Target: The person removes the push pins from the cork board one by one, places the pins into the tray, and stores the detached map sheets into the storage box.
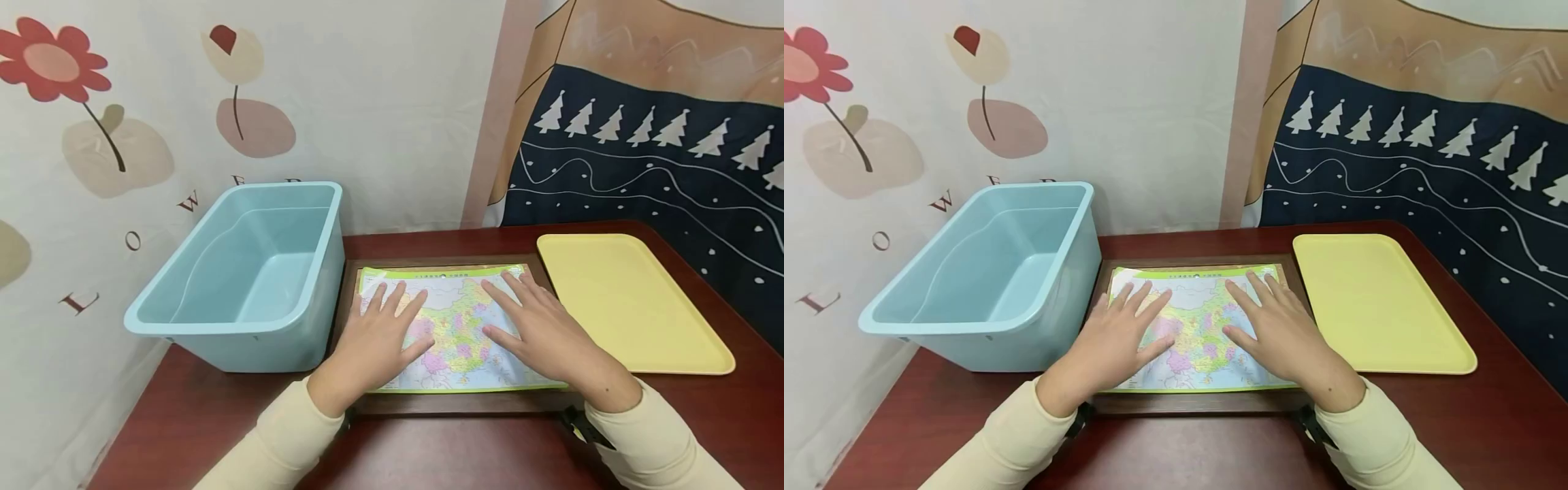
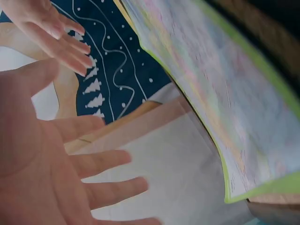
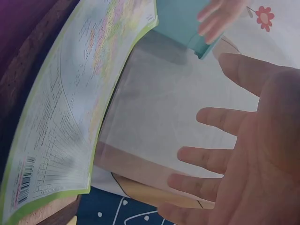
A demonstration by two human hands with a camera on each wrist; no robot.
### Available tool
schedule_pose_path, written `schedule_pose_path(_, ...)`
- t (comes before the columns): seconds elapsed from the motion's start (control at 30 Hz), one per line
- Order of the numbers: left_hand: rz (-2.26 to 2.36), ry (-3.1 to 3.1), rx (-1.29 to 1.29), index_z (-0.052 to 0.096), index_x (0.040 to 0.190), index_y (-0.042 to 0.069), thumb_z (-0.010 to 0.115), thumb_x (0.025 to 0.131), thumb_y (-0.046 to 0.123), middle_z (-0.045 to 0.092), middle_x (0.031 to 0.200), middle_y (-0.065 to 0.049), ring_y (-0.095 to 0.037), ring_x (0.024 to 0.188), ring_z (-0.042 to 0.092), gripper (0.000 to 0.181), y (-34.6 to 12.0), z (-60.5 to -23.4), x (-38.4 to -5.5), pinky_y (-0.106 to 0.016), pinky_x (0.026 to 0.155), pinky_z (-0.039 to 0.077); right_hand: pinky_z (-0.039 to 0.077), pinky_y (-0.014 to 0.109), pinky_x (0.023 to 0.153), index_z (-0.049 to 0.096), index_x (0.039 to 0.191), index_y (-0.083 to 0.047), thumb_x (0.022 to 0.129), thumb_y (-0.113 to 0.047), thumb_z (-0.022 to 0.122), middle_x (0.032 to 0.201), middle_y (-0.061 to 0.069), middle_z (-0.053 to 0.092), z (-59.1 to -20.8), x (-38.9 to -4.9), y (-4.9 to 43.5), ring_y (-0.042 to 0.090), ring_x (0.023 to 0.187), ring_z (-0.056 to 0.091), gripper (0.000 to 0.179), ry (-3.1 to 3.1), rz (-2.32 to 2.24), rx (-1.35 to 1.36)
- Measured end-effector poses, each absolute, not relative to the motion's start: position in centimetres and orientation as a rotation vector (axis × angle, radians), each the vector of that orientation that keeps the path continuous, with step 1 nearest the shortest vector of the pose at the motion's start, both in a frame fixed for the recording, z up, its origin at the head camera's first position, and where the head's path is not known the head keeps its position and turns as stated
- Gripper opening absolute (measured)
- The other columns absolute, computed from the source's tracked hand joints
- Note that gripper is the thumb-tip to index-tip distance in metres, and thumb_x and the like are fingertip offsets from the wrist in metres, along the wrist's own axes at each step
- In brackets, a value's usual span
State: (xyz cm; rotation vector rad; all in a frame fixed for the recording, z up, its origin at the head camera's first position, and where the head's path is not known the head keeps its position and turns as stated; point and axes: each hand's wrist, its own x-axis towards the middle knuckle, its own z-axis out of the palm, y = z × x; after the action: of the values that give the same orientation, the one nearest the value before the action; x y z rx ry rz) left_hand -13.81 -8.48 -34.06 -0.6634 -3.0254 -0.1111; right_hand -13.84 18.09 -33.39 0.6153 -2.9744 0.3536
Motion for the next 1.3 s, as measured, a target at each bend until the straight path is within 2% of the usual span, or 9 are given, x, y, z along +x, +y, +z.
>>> schedule_pose_path(0.13,-0.091,-3.003,-0.763,0.044,0.151,0.029,0.05,0.099,0.058,0.044,0.156,-0.008,-0.034,0.143,0.043,0.06,-8.2,-34.5,-13.3,-0.065,0.111,0.033,0.032,0.07,0.108,0.043,0.153,-0.018,0.096,-0.042,0.064,0.155,0.025,0.038,-33.4,-13.8,17.9,0.054,0.143,0.031,0.065,-2.963,0.345,0.646)
schedule_pose_path(0.3,-0.002,-2.984,-0.868,0.049,0.148,0.028,0.05,0.099,0.056,0.051,0.151,-0.005,-0.029,0.136,0.051,0.056,-7.7,-34.9,-12.4,-0.061,0.113,0.033,0.04,0.068,0.103,0.047,0.15,-0.018,0.095,-0.04,0.066,0.152,0.023,0.044,-33.4,-13.8,17.5,0.049,0.138,0.043,0.063,-2.977,0.343,0.673)
schedule_pose_path(0.6,0.046,-3.037,-1.032,0.049,0.147,0.029,0.055,0.098,0.054,0.054,0.147,-0.003,-0.025,0.132,0.055,0.056,-6.8,-35.7,-11.6,-0.054,0.11,0.041,0.042,0.066,0.102,0.05,0.148,-0.016,0.094,-0.039,0.067,0.146,0.022,0.051,-33.8,-13.5,17.2,0.045,0.133,0.05,0.061,-2.999,0.329,0.733)
schedule_pose_path(0.83,0.079,-3.048,-1.153,0.048,0.148,0.031,0.057,0.096,0.056,0.053,0.148,0.0,-0.026,0.135,0.052,0.059,-6.5,-36.4,-11.5,-0.053,0.109,0.043,0.045,0.065,0.098,0.051,0.147,-0.017,0.095,-0.04,0.065,0.146,0.02,0.052,-34.3,-13.3,17.1,0.044,0.132,0.052,0.058,-3.011,0.317,0.761)
schedule_pose_path(1.13,0.105,-3.006,-1.171,0.055,0.142,0.033,0.059,0.095,0.055,0.055,0.145,-0.002,-0.027,0.133,0.053,0.052,-6.4,-36.8,-11.4,-0.052,0.105,0.047,0.045,0.065,0.097,0.05,0.148,-0.019,0.097,-0.04,0.063,0.148,0.018,0.051,-34.7,-13.1,16.8,0.042,0.133,0.051,0.057,-3.054,0.342,0.802)
schedule_pose_path(1.3,0.109,-2.975,-1.188,0.057,0.14,0.032,0.059,0.095,0.055,0.057,0.142,-0.002,-0.027,0.13,0.055,0.05,-6.3,-37.0,-11.5,-0.05,0.099,0.05,0.047,0.062,0.098,0.049,0.149,-0.018,0.098,-0.039,0.061,0.146,0.018,0.053,-35.0,-13.2,16.9,0.042,0.131,0.054,0.056,-3.078,0.361,0.826)
